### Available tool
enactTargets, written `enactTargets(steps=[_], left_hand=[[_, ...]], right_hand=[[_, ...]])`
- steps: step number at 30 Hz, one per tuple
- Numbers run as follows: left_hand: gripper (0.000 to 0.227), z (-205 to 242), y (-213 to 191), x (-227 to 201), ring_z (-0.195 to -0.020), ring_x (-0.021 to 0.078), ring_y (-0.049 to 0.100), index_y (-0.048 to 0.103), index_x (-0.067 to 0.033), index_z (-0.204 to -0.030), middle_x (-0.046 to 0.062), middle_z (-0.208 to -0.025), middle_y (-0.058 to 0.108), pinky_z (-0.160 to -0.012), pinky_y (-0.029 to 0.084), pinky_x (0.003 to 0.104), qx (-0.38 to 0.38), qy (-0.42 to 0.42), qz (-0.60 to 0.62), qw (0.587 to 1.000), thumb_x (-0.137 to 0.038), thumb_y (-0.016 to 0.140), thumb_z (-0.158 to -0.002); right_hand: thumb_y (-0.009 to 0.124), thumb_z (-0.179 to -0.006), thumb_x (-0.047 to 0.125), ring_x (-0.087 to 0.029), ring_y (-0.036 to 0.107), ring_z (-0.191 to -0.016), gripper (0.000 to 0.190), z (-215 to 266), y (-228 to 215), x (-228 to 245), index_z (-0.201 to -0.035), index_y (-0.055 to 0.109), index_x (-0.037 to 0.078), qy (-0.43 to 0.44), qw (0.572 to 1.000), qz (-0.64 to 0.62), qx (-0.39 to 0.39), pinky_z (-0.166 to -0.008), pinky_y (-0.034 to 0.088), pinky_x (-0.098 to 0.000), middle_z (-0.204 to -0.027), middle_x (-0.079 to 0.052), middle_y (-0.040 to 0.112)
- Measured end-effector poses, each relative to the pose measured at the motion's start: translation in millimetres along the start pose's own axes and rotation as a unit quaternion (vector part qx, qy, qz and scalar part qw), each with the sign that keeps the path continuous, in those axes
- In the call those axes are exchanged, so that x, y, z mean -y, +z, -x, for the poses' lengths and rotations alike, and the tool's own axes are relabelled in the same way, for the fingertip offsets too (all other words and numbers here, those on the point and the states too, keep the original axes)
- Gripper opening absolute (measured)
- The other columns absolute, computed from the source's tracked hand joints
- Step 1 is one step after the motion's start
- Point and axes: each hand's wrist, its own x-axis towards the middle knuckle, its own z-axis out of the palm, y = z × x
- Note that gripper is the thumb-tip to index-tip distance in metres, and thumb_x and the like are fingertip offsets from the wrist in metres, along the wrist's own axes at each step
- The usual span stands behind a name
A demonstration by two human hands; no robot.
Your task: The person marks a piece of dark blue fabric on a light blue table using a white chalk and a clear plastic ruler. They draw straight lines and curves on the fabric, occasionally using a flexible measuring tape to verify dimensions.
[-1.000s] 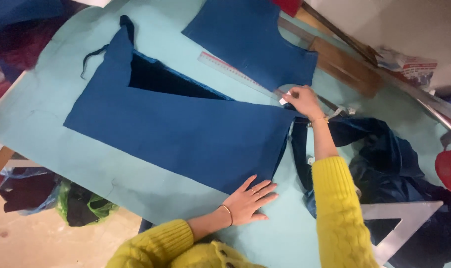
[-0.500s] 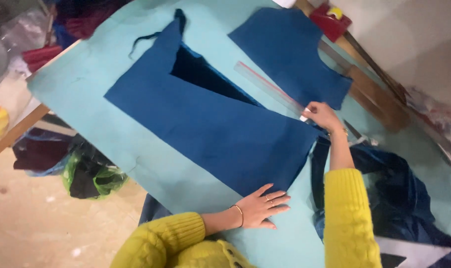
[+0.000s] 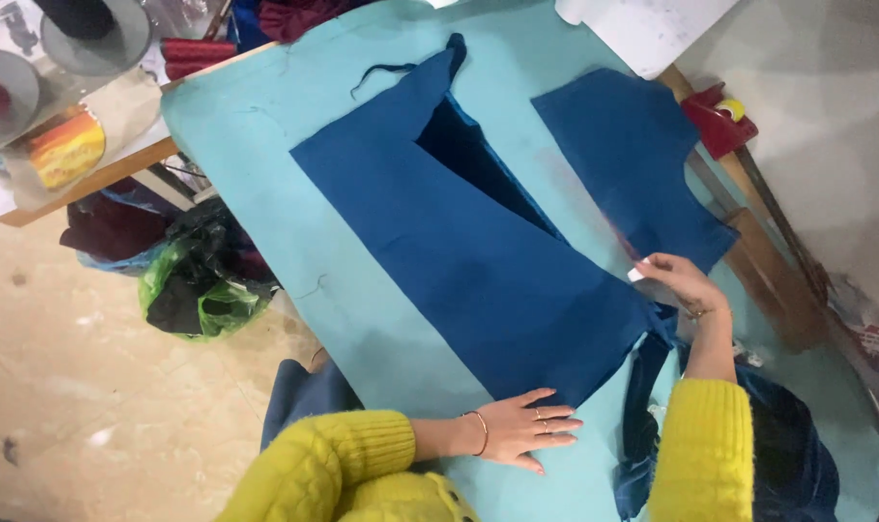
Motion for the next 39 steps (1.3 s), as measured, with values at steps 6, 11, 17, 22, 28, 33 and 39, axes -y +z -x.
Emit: enactTargets(steps=[6,11,17,22,28,33,39], left_hand=[[0.071,24,-37,17,-0.151,0.0295,0.041,0.053,-0.0111,-0.147,0.009,-0.156,0.051,-0.125,0.021,0.060,-0.092,-0.110,-0.054,0.988,-0.060,0.041,-0.097],[0.090,82,-89,79,-0.155,0.0297,0.025,0.029,-0.0111,-0.160,0.013,-0.165,0.033,-0.123,0.009,0.062,-0.194,-0.367,-0.163,0.895,-0.075,0.025,-0.097],[0.081,126,-120,115,-0.157,0.0252,0.016,0.026,-0.0188,-0.162,0.007,-0.170,0.021,-0.127,0.007,0.060,-0.162,-0.391,-0.265,0.867,-0.069,0.035,-0.099],[0.074,130,-128,112,-0.156,0.0282,0.020,0.031,-0.0147,-0.160,0.010,-0.169,0.024,-0.125,0.006,0.060,-0.179,-0.358,-0.160,0.903,-0.061,0.040,-0.103],[0.073,103,-202,93,-0.151,0.0337,0.030,0.028,-0.0123,-0.161,0.018,-0.164,0.032,-0.124,0.019,0.052,-0.197,-0.283,0.249,0.905,-0.038,0.061,-0.102],[0.067,91,-287,85,-0.152,0.0306,0.028,0.024,-0.0122,-0.163,0.014,-0.166,0.030,-0.124,0.021,0.048,-0.153,-0.209,0.408,0.876,-0.044,0.046,-0.107],[0.033,97,-309,133,-0.101,0.0257,0.075,0.056,-0.0113,-0.138,0.008,-0.121,0.073,-0.094,0.056,0.044,-0.227,-0.197,0.401,0.865,-0.020,0.045,-0.108]], right_hand=[[0.056,-0.104,0.044,-0.023,0.054,-0.103,0.032,1,10,13,-0.112,0.064,0.015,-0.033,0.989,-0.023,-0.143,-0.095,0.038,-0.0401,-0.110,-0.007,0.059],[0.064,-0.116,0.041,-0.019,0.056,-0.088,0.033,-32,15,31,-0.113,0.070,0.008,-0.236,0.930,-0.030,-0.280,-0.073,0.046,-0.0347,-0.098,-0.009,0.064],[0.070,-0.109,0.024,-0.036,0.056,-0.104,0.018,-45,73,119,-0.103,0.068,0.007,-0.386,0.855,0.128,-0.321,-0.085,0.037,-0.0461,-0.104,-0.012,0.064],[0.073,-0.102,0.028,-0.022,0.048,-0.096,0.017,46,139,206,-0.093,0.065,0.016,-0.344,0.853,0.192,-0.342,-0.085,0.029,-0.0398,-0.090,0.003,0.053],[0.068,-0.102,0.033,-0.014,0.054,-0.086,0.022,92,179,278,-0.089,0.066,0.015,-0.245,0.936,-0.095,-0.235,-0.079,0.039,-0.0302,-0.081,0.005,0.056],[0.063,-0.103,0.037,-0.008,0.045,-0.067,0.031,102,176,325,-0.083,0.055,0.015,-0.184,0.894,-0.394,-0.105,-0.066,0.037,-0.0227,-0.072,0.007,0.044],[0.064,-0.103,0.031,-0.008,0.054,-0.076,0.024,128,191,328,-0.088,0.052,0.017,-0.195,0.701,-0.650,-0.219,-0.071,0.039,-0.0255,-0.079,0.007,0.054]])
